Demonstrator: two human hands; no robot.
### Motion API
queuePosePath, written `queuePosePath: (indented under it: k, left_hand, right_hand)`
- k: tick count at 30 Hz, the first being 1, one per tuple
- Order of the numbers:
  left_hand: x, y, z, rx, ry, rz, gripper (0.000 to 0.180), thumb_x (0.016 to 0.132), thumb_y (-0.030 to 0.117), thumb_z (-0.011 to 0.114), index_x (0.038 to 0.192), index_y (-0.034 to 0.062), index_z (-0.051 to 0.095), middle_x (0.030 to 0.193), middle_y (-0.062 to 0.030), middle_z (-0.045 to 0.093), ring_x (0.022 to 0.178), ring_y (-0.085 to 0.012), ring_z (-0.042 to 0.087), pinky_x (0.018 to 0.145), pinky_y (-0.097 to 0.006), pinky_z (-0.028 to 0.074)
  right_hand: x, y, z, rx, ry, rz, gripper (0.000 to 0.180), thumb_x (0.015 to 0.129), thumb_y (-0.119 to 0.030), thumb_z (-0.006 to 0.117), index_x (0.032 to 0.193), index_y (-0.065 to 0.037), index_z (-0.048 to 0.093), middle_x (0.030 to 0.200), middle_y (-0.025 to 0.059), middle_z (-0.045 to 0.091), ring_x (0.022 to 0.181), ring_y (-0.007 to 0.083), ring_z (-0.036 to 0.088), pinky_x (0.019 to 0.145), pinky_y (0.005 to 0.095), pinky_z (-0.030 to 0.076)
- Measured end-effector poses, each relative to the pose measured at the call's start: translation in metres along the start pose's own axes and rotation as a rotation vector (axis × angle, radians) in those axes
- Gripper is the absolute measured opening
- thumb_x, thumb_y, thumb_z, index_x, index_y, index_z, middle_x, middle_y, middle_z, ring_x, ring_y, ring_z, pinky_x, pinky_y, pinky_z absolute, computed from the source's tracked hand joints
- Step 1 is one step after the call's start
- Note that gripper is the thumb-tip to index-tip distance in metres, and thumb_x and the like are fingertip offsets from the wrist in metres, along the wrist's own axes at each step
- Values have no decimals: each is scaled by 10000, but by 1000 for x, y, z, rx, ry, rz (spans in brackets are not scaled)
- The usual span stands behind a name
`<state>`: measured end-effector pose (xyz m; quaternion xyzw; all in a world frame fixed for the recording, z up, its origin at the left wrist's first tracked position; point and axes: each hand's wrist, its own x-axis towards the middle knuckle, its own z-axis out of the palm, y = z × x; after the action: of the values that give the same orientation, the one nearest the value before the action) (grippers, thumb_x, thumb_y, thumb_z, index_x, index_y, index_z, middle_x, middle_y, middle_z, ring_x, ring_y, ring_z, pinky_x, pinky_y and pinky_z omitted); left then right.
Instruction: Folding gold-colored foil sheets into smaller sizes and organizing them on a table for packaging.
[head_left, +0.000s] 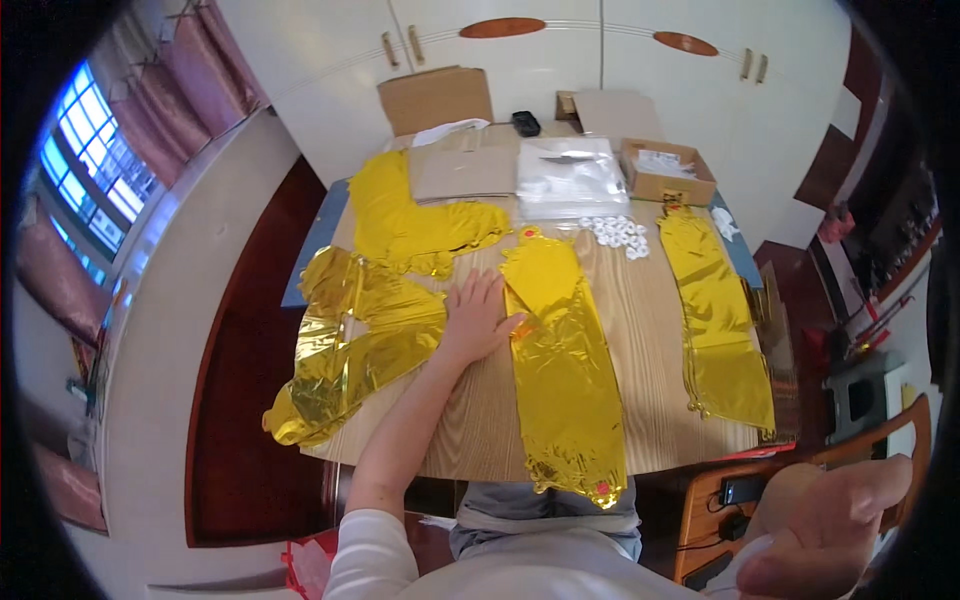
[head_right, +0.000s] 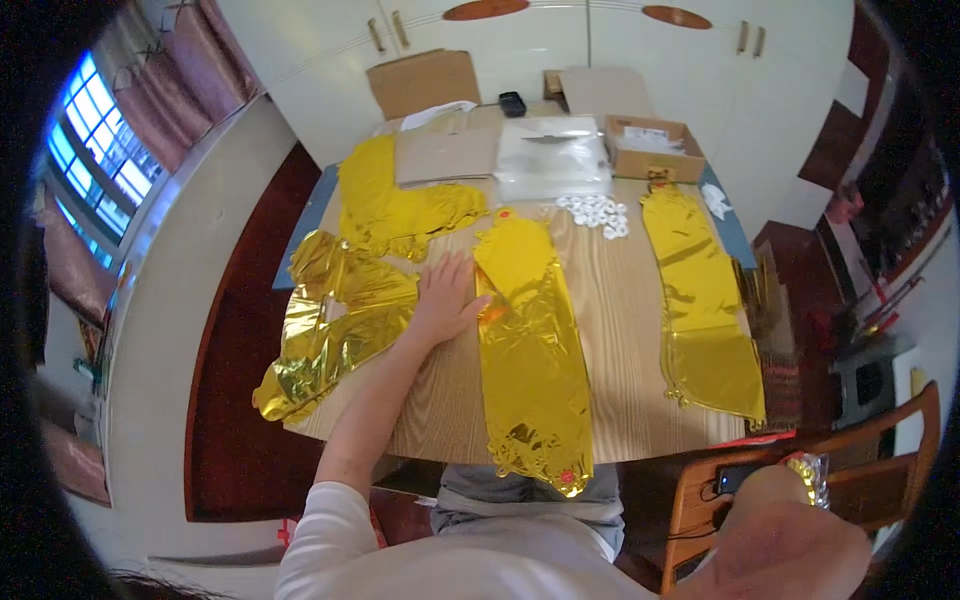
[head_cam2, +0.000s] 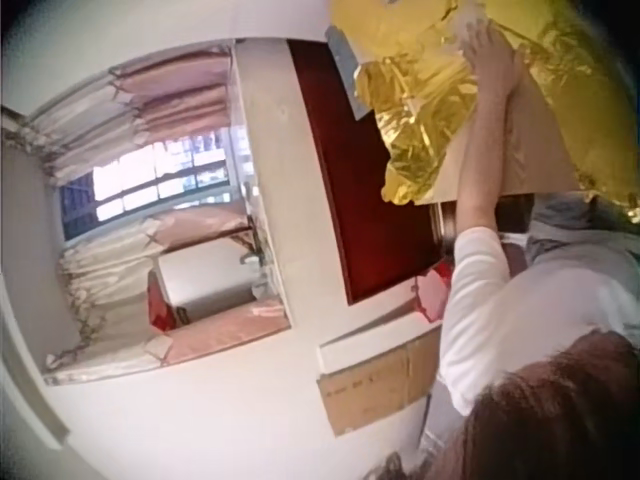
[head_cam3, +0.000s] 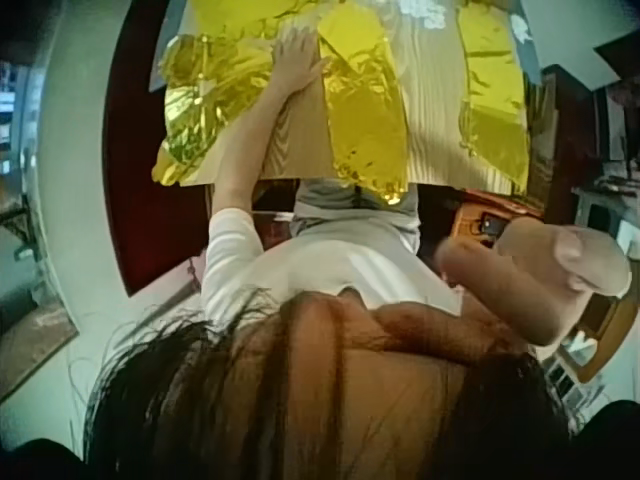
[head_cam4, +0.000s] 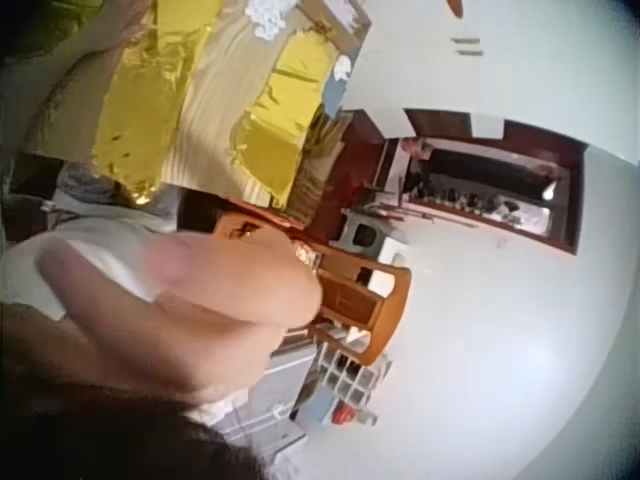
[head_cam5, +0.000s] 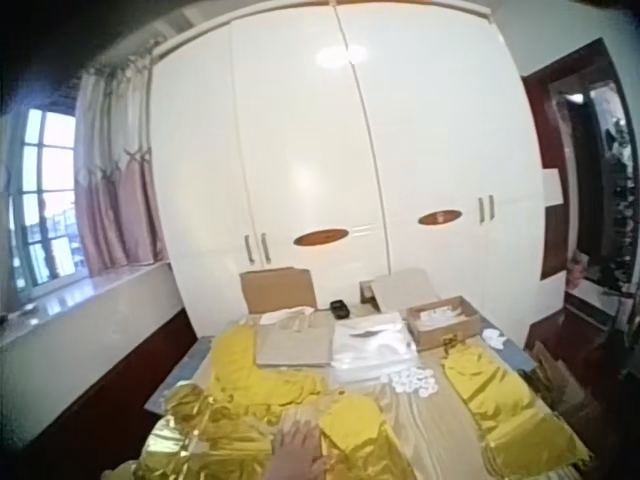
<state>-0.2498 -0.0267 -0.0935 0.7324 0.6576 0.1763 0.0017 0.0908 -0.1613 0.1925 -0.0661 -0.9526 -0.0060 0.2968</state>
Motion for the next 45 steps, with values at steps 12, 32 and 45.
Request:
queuePosePath:
  k: [12, 32, 45]
  left_hand:
    - [6, 8, -2, 47, 92, 168, 707, 889, 495, 589, 1402, 40, 419, 1448, -200, 401, 1391, -389, 298, 1109, -584, 212]
    - [-7, 42, -11, 52, -247, 333, 774, 888, 630, 500, 1483, 160, 347, 1541, -200, 258, 1441, -415, 180, 1152, -566, 151]
    - [-8, 42, -12, 64, -242, 344, 787, 876, 653, 492, 1474, 157, 364, 1532, -195, 279, 1427, -414, 219, 1148, -581, 153]
  right_hand:
    - [-53, -22, -1, 509, -87, 511, 270, 876, -234, 668, 1108, -99, 707, 1113, 99, 551, 813, 162, 555, 588, 241, 424]
    - [-45, 1, 9, -47, 444, -342, 284, 963, -292, 532, 1132, -96, 648, 1173, 90, 588, 986, 153, 571, 869, 354, 406]
    - [-173, 15, 177, -98, -193, 177, 242, 797, -258, 675, 1013, -161, 624, 1096, -23, 609, 1032, 137, 565, 935, 320, 440]
